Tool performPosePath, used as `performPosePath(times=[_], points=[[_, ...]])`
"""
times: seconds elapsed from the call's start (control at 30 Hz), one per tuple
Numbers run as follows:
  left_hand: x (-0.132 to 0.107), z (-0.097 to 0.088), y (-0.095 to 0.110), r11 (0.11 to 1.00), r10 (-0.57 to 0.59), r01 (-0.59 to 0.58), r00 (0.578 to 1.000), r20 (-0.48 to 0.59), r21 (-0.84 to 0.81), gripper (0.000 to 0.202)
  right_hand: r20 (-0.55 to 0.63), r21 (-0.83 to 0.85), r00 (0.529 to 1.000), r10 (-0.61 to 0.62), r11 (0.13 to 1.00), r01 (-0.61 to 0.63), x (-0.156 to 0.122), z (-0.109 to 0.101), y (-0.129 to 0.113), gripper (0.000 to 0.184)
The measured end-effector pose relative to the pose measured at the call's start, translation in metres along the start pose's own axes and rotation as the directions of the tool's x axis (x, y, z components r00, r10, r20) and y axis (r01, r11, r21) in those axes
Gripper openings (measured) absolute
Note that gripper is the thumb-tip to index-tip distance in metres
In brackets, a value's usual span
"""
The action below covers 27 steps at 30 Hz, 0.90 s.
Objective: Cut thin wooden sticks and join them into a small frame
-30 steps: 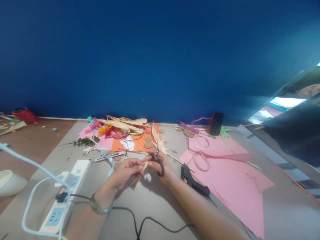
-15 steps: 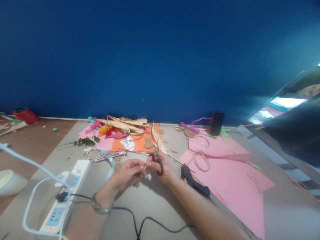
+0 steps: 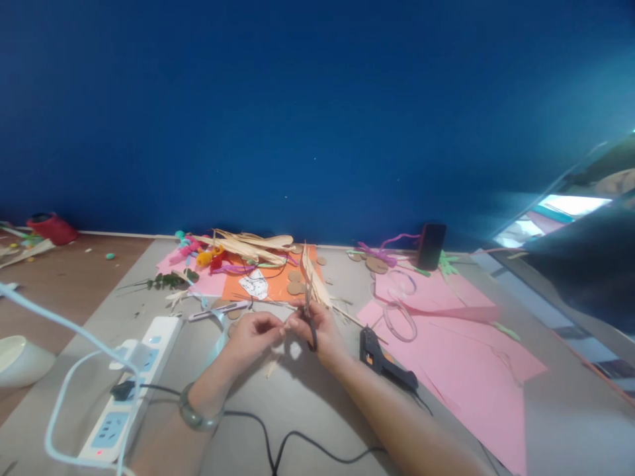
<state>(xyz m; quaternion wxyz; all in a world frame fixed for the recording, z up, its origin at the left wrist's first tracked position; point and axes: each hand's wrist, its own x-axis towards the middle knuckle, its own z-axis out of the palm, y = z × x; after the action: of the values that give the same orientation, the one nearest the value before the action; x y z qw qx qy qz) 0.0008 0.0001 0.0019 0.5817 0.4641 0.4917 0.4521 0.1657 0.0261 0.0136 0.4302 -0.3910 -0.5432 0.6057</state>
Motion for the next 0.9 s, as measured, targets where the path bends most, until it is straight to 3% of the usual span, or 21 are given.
performPosePath(times=[0.2, 0.33, 0.57, 0.9], points=[[0.002, -0.005, 0.018, 0.994, 0.072, -0.083, 0.986, -0.153, -0.071, 0.017, 0.212, -0.111, 0.977, 0.037, 0.994, -0.014, -0.001, 0.003, -0.001, 0.044], [0.000, -0.005, 0.021, 0.993, 0.060, -0.077, 0.983, -0.174, -0.094, 0.018, 0.306, -0.156, 0.948, 0.092, 0.987, -0.046, -0.002, 0.005, 0.002, 0.046], [-0.001, -0.001, 0.019, 0.985, 0.040, -0.067, 0.985, -0.170, -0.158, 0.018, 0.332, -0.127, 0.927, 0.175, 0.982, -0.140, -0.005, 0.008, 0.007, 0.047], [0.000, -0.003, 0.017, 0.988, 0.054, -0.074, 0.988, -0.146, -0.136, 0.015, 0.282, -0.061, 0.939, 0.197, 0.980, -0.188, -0.005, 0.009, 0.003, 0.046]])
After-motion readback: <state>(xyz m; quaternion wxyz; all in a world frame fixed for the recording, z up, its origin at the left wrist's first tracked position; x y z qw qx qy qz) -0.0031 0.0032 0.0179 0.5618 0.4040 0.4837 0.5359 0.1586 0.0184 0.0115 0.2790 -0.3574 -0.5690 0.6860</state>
